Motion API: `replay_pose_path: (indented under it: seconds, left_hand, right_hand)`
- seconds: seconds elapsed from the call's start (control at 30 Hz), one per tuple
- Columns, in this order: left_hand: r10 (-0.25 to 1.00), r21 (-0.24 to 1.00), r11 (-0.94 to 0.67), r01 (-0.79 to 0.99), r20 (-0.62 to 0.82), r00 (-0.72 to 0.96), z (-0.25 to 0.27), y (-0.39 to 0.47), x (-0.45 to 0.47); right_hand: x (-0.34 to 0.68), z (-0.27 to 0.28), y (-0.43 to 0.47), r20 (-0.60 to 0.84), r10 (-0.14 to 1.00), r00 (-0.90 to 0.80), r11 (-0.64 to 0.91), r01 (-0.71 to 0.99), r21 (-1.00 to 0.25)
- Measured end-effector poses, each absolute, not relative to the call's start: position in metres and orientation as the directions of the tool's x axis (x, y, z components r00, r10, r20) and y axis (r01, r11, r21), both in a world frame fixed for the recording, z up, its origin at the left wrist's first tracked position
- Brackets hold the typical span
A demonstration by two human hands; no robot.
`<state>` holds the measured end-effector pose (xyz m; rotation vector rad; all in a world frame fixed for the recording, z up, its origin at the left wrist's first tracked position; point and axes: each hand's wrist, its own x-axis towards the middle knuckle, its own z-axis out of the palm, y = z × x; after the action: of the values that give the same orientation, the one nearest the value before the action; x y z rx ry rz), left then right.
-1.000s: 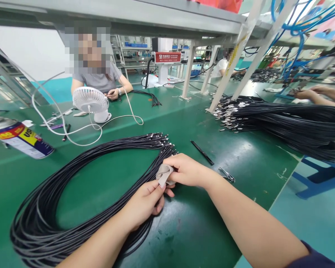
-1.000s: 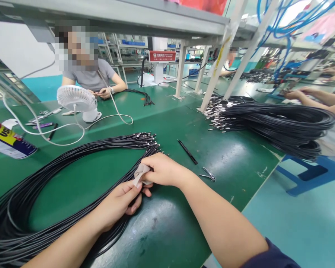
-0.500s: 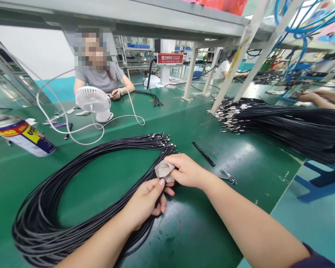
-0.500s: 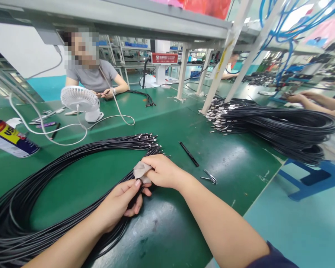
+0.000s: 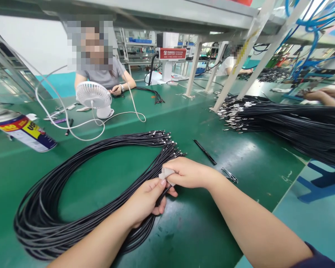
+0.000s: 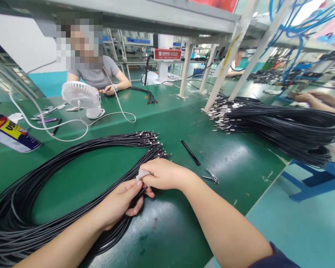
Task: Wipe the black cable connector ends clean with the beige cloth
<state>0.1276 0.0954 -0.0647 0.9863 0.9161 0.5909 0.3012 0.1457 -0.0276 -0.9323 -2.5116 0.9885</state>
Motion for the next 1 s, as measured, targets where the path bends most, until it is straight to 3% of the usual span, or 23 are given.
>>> replay_pose_path:
  seconds: [0.3, 0.47, 0.6, 0.73, 1.0]
  left_hand:
    - [0.761, 0.866, 0.497, -0.054, -0.405, 0.507, -0.061, 0.096, 0.126]
    - [0.757, 0.869, 0.491, -0.054, -0.395, 0.521, -0.066, 0.096, 0.125]
    - [0.720, 0.865, 0.501, -0.017, -0.406, 0.563, -0.065, 0.096, 0.125]
    - [0.743, 0.852, 0.522, -0.045, -0.428, 0.515, -0.061, 0.094, 0.128]
    - [0.773, 0.824, 0.533, -0.194, -0.381, 0.507, -0.063, 0.096, 0.127]
  right_hand:
    - [0.298, -0.019, 0.137, 0.010, 0.698, -0.716, 0.605, 0.582, -0.544]
    - [0.302, -0.021, 0.139, 0.036, 0.646, -0.762, 0.608, 0.485, -0.629]
    - [0.302, -0.028, 0.144, -0.005, 0.644, -0.765, 0.525, 0.447, -0.724]
    - [0.300, -0.027, 0.145, 0.004, 0.689, -0.725, 0.534, 0.504, -0.678]
    - [0.304, -0.026, 0.140, 0.166, 0.650, -0.741, 0.616, 0.387, -0.686]
